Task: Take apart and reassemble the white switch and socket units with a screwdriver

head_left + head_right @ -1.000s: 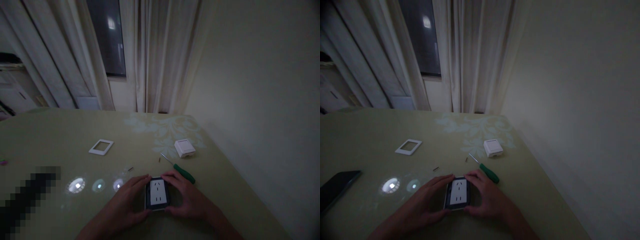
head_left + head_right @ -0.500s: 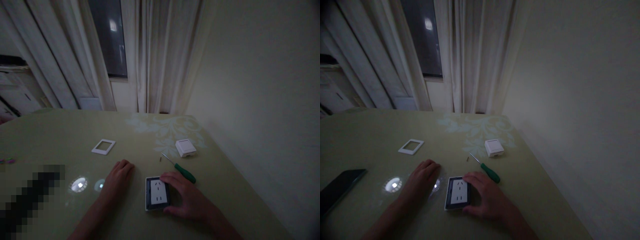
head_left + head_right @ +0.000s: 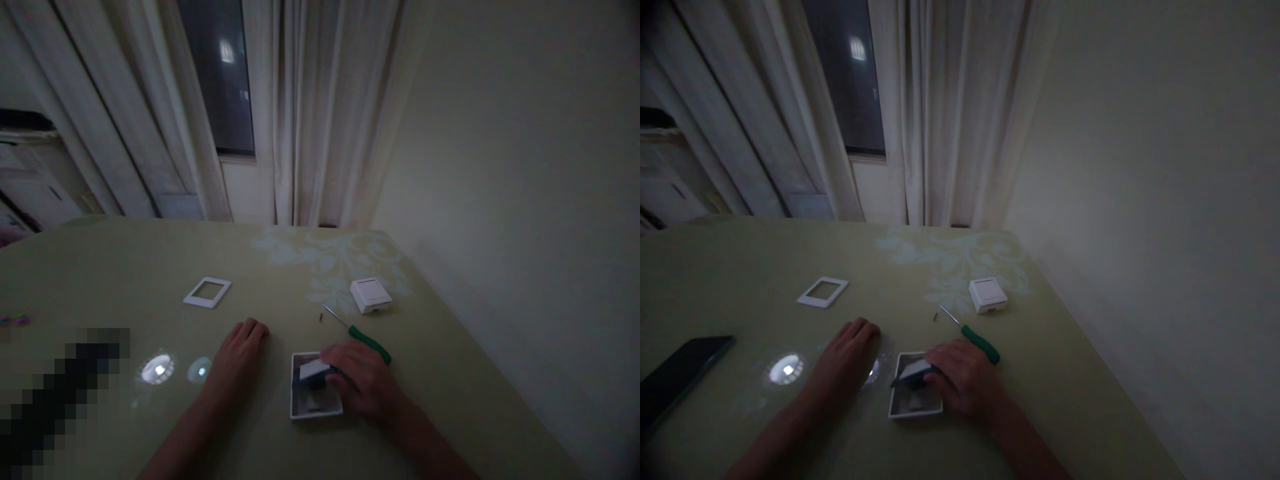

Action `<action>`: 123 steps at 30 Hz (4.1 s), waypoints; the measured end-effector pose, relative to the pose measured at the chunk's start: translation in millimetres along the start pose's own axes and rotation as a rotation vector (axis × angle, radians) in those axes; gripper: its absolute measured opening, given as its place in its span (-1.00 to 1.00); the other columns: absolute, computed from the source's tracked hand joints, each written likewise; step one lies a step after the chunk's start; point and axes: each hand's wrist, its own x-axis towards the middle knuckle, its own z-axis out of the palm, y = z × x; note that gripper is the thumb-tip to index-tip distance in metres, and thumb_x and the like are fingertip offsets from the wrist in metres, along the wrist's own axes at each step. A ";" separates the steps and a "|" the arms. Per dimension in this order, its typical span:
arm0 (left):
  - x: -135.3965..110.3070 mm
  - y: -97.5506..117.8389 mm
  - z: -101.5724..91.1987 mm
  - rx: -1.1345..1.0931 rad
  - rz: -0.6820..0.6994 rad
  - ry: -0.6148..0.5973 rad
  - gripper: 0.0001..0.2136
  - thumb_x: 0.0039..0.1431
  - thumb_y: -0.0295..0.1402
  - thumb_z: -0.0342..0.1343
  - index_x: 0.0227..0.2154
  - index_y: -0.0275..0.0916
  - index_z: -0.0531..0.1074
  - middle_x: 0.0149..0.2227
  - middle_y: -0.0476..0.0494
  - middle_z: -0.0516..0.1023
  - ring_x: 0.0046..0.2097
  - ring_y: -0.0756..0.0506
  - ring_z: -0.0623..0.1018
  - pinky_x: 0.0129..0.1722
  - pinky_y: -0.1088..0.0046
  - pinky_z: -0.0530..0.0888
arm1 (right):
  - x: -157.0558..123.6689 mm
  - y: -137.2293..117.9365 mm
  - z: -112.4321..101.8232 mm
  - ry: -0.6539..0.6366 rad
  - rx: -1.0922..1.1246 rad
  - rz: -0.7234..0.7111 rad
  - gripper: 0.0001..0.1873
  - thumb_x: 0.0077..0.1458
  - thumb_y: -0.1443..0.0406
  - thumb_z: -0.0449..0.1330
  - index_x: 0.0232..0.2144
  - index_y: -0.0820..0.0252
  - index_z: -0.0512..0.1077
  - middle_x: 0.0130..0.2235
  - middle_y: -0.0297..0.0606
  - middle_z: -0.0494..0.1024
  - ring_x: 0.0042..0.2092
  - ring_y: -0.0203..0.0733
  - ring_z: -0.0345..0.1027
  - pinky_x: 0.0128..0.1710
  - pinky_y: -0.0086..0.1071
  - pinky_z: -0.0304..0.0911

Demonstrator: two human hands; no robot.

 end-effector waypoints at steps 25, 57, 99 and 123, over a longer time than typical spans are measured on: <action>-25.9 79.5 -31.2 -1.027 0.098 0.079 -0.78 0.51 -0.30 0.15 0.02 -0.02 0.69 -0.20 -0.11 0.64 -0.19 -0.12 0.66 -0.23 0.44 0.55 | 2.9 -32.0 -3.7 0.427 0.575 0.695 -0.33 0.31 -0.23 0.20 -0.56 0.17 0.39 -0.62 -0.44 0.26 -0.61 -0.35 0.16 -0.64 -0.48 0.06; -28.0 77.3 -40.7 -0.747 0.200 0.291 -0.86 0.46 -0.28 0.25 -0.14 0.06 0.73 -0.29 -0.08 0.68 -0.27 -0.11 0.68 -0.30 0.44 0.62 | -0.8 -33.0 -15.6 -0.033 1.220 0.638 -0.48 0.17 -0.14 0.44 -0.23 0.16 0.47 -0.14 -0.18 0.63 -0.14 -0.13 0.53 -0.09 -0.33 0.34; -37.3 46.9 19.2 -0.286 0.266 -0.078 0.17 0.16 -0.01 0.48 0.59 0.11 -0.26 0.46 -0.42 0.27 0.36 -0.49 0.49 0.24 -0.01 0.59 | -5.9 -25.4 1.2 -0.142 0.047 0.349 -0.32 -0.16 0.07 0.66 -0.11 0.08 0.39 0.16 -0.06 0.56 0.16 0.21 0.43 0.20 0.03 0.31; -20.6 62.7 -21.5 -0.844 0.148 0.244 -0.82 0.47 -0.38 0.18 -0.08 0.00 0.68 -0.14 -0.03 0.75 -0.11 -0.08 0.73 -0.10 0.49 0.65 | 30.7 -34.7 -21.5 -0.052 0.054 0.162 -0.69 0.38 0.13 0.34 0.05 0.17 0.53 -0.02 -0.12 0.67 0.05 0.00 0.53 0.12 -0.16 0.39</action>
